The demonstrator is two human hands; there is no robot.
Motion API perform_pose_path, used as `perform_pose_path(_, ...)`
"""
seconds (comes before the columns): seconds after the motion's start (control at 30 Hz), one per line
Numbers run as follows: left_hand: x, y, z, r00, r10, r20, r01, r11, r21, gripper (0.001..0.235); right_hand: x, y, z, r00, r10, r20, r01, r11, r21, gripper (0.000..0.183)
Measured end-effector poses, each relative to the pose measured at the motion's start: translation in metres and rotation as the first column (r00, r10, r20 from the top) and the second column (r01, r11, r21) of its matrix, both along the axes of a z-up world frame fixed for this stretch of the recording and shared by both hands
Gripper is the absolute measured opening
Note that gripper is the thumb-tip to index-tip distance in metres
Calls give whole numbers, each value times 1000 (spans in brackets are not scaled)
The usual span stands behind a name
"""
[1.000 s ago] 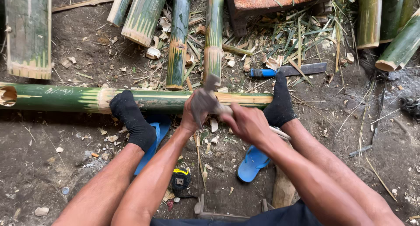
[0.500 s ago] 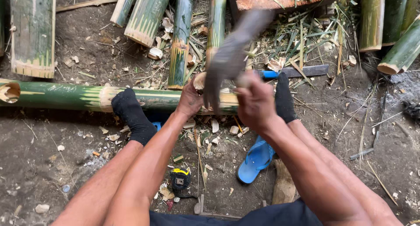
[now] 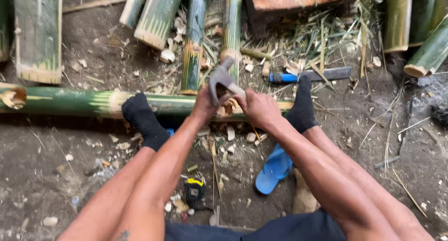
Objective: The person sits on the ground and uses a hammer and chisel to carve a circular hole into a bamboo pole. They repeatedly strike the chisel to remove material, then lift the pole to inspect the hole before continuing to carve.
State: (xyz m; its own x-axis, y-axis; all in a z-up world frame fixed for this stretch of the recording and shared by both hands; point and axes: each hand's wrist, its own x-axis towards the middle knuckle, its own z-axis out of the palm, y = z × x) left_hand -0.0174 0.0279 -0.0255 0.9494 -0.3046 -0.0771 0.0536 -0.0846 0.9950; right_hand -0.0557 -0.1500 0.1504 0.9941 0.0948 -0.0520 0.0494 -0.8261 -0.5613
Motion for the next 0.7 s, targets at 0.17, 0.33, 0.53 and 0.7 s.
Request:
perform_pose_path(0.17,-33,-23,5,968,231,94,-233,973,3,40,-12,-27,-33,965,-100,-244,81,993,-85,50)
perform_pose_path(0.33,-59,-27,21,855,272,441,-327,944,52,44,-53,-33,-30,970,-230,-84,242,947,210,52)
perform_pose_path(0.53,-46,-34,21,875,413,-251,-441,895,-65,53,-79,-54,-30,931,-334,-144,361,899,249,48)
perform_pose_path(0.7,-23,-16,27,913,370,-171,-399,899,-182,54,-88,-71,-40,887,-405,-221,457,840,293,56)
